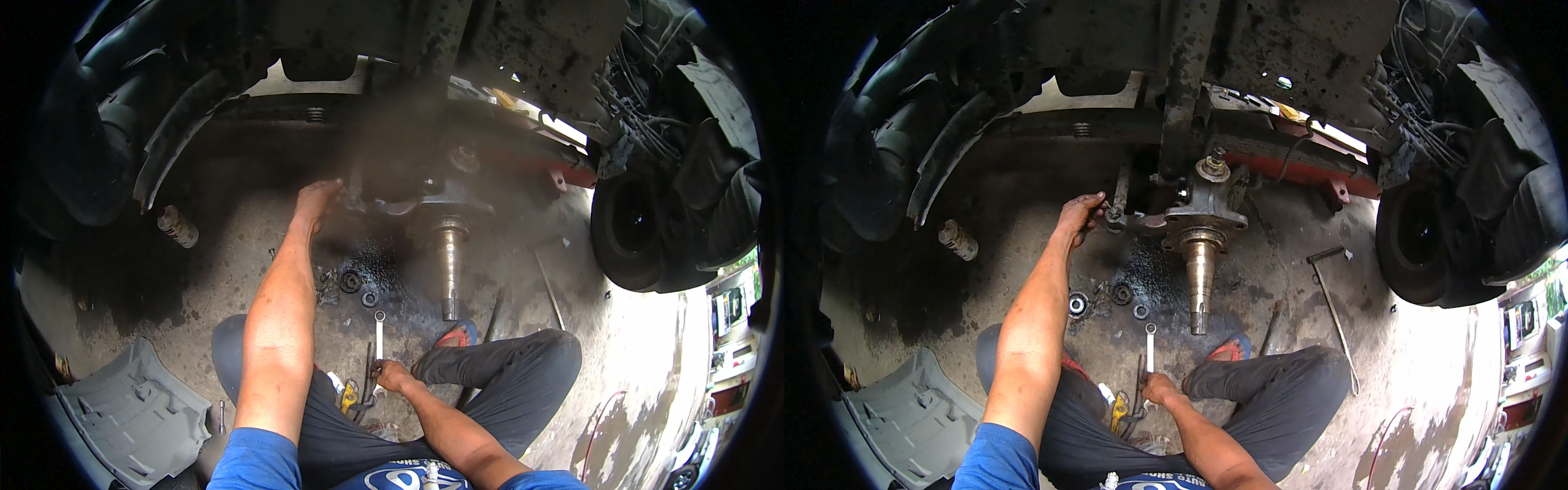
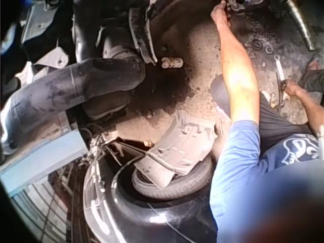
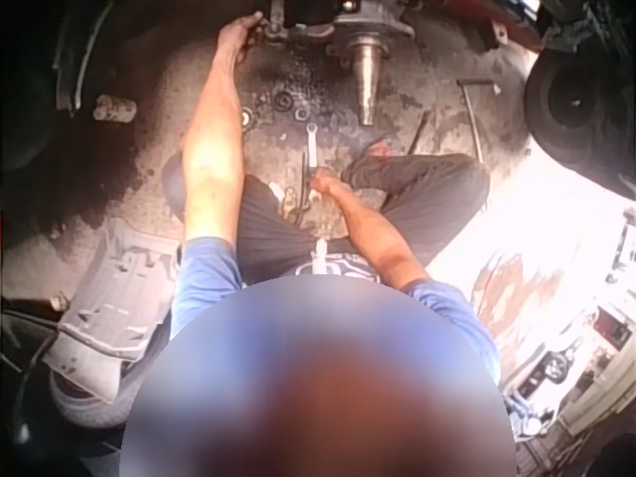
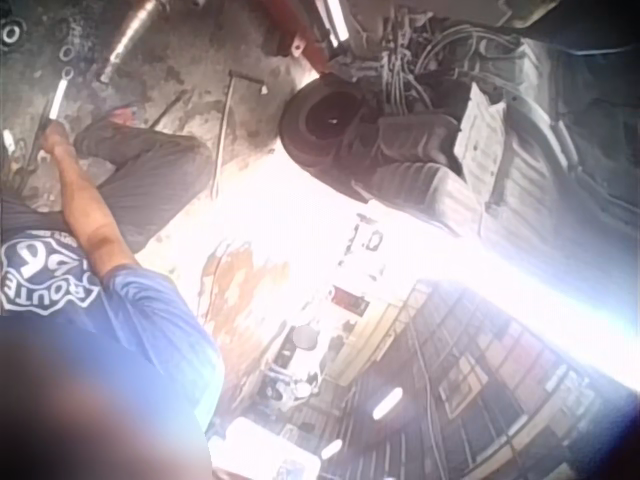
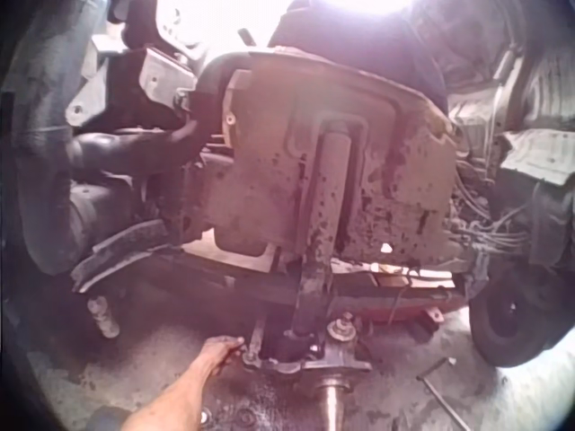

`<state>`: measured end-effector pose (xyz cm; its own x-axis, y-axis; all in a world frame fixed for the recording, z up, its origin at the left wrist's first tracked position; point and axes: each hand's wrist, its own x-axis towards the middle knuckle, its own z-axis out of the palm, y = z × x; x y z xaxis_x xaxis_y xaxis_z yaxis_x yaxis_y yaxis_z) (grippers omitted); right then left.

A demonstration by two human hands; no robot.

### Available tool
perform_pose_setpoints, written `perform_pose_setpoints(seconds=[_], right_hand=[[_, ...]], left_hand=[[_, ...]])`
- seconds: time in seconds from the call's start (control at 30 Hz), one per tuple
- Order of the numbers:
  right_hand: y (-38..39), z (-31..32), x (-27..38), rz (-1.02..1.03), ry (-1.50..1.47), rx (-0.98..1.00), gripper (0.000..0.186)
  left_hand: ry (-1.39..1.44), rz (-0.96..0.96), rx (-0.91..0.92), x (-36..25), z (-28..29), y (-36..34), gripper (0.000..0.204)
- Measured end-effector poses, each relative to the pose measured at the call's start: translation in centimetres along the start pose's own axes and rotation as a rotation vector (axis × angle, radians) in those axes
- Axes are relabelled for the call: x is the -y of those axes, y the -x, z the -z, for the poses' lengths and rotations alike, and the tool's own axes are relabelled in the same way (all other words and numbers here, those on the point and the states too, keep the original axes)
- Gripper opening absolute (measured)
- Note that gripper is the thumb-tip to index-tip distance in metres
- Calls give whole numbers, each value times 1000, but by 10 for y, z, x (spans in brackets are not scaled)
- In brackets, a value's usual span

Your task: The person sits on the floor beneath a raised vehicle and uses a wrench to loosen and tighten bolts on the suspension assembly. They remove a bolt and nut, place them on the floor, and continue adjusting components of the axle area.

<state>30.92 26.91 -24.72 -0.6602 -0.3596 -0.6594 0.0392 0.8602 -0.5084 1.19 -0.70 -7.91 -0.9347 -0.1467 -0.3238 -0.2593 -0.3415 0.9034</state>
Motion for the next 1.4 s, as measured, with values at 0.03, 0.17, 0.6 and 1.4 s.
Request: perform_pose_setpoints(seconds=[0.03,0.17,0.6,1.4], right_hand=[[0,0,0,-21,10,6,37],[-2,-1,1,-19,12,22,39],[-2,1,2,-19,15,35,36],[7,12,14,-39,14,53,41]], left_hand=[[-16,-4,-2,1,0,0,16],[-20,-14,-5,1,-1,-2,16],[-89,-48,-56,1,-5,-4,18],[-376,-178,-253,1,-13,-19,26]])
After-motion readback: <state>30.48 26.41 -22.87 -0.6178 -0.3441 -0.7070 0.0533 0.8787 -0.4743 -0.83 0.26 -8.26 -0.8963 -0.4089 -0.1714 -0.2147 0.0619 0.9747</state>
